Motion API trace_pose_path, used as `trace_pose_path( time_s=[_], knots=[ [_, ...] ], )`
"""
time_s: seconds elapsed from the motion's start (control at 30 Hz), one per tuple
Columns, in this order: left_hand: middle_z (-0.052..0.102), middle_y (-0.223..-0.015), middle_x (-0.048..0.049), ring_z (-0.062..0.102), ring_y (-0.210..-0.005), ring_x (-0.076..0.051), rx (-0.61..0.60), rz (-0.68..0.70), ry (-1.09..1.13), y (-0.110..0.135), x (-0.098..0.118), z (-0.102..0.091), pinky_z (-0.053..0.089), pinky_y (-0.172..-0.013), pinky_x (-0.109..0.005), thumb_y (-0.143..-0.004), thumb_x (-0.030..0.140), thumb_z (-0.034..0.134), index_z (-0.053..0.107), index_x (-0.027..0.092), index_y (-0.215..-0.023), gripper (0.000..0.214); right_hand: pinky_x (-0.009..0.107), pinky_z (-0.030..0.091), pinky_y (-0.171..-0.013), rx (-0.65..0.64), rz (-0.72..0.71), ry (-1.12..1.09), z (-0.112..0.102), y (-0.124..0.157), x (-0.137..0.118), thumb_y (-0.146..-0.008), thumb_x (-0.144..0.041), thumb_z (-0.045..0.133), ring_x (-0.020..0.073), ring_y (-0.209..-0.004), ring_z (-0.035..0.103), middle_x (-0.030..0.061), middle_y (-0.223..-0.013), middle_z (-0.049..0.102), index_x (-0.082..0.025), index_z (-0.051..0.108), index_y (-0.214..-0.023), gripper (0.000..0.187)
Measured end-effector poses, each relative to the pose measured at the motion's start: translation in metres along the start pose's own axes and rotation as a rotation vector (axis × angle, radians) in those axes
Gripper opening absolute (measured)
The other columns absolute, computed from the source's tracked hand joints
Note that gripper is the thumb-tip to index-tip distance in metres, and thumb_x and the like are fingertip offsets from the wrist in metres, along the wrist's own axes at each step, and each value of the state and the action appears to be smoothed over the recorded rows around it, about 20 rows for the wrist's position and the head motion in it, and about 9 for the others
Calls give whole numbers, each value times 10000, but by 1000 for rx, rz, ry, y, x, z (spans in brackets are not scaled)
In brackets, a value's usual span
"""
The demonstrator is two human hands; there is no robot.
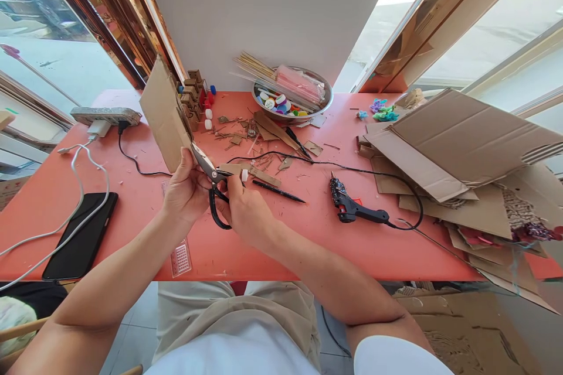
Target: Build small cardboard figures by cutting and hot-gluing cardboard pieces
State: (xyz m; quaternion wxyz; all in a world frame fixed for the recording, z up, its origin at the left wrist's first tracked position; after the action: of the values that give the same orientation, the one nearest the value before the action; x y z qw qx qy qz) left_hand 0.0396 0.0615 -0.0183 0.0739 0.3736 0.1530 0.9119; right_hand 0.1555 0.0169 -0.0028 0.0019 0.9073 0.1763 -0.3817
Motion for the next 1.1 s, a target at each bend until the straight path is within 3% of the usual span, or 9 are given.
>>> trace_pose_path(
  time_s=[0.1, 0.23, 0.37, 0.53, 0.73, 0.87, 1.0, 1.1],
  knots=[
    [658, -579, 64, 580, -447, -37, 99, -81, 143, 8, -4, 4, 503, -498, -125, -1031, 273, 733, 697, 180, -673, 371, 274, 374, -551, 37, -1, -124, -4, -1, 1, -971, -260, 586, 186, -586, 612, -11, -729, 605, -278, 436, -935, 155],
    [616, -566, 57, 574, -477, -33, 57, -178, 158, 16, -8, 15, 481, -507, -115, -996, 235, 774, 655, 171, -608, 411, 245, 417, -491, 81, 23, -609, -16, -9, 5, -986, -490, 650, 130, -492, 557, -72, -631, 549, -288, 408, -887, 331],
    [606, -597, 44, 599, -552, -34, 8, -200, 136, 17, -11, 19, 483, -525, -83, -963, 195, 807, 643, 167, -595, 403, 239, 422, -444, 148, 53, -881, -34, -17, 7, -736, -727, 876, 92, -464, 520, -85, -659, 565, -274, 460, -857, 627],
    [658, -637, 25, 605, -548, -58, -96, -275, 43, 21, -24, 24, 521, -498, -121, -932, 194, 841, 669, 164, -644, 337, 227, 428, -473, 269, 73, -912, -47, -17, 7, -621, -688, 966, 79, -529, 507, -81, -660, 570, -247, 539, -815, 644],
    [743, -735, 13, 686, -595, -68, -146, -275, -31, 20, -32, 20, 574, -534, -130, -892, 184, 882, 715, 162, -771, 207, 228, 456, -503, 291, 77, -947, -47, -19, 8, -596, -681, 970, 100, -575, 553, -82, -622, 560, -249, 551, -788, 632],
    [761, -713, 26, 700, -587, -69, -156, -210, -57, 17, -31, 21, 574, -529, -122, -856, 240, 927, 752, 166, -812, 195, 233, 467, -503, 301, 83, -945, -49, -18, 9, -623, -673, 962, 110, -572, 574, -87, -602, 536, -253, 541, -776, 614],
    [796, -722, 10, 707, -584, -87, -229, -120, -84, 16, -26, 24, 580, -516, -144, -674, 371, 1048, 791, 167, -815, 356, 239, 466, -488, 276, 91, -952, -50, -17, 8, -644, -671, 958, 106, -533, 559, -93, -591, 533, -257, 528, -781, 612],
    [795, -715, 11, 705, -594, -86, -277, -60, -114, 16, -23, 25, 580, -521, -148, -636, 430, 1059, 801, 178, -805, 398, 238, 465, -481, 272, 94, -940, -50, -16, 8, -647, -682, 956, 108, -533, 565, -91, -594, 540, -260, 520, -781, 622]
  ],
)
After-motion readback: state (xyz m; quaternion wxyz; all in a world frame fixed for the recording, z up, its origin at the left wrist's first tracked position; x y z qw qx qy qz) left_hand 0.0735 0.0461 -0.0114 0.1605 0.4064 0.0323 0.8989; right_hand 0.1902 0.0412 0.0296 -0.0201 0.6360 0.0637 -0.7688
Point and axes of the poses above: each hand's wrist, its own y-axis away from the middle knuckle, its own z-axis out of the palm, x = y × z, the point moved 8 cm from there along -y, towards the middle knuckle
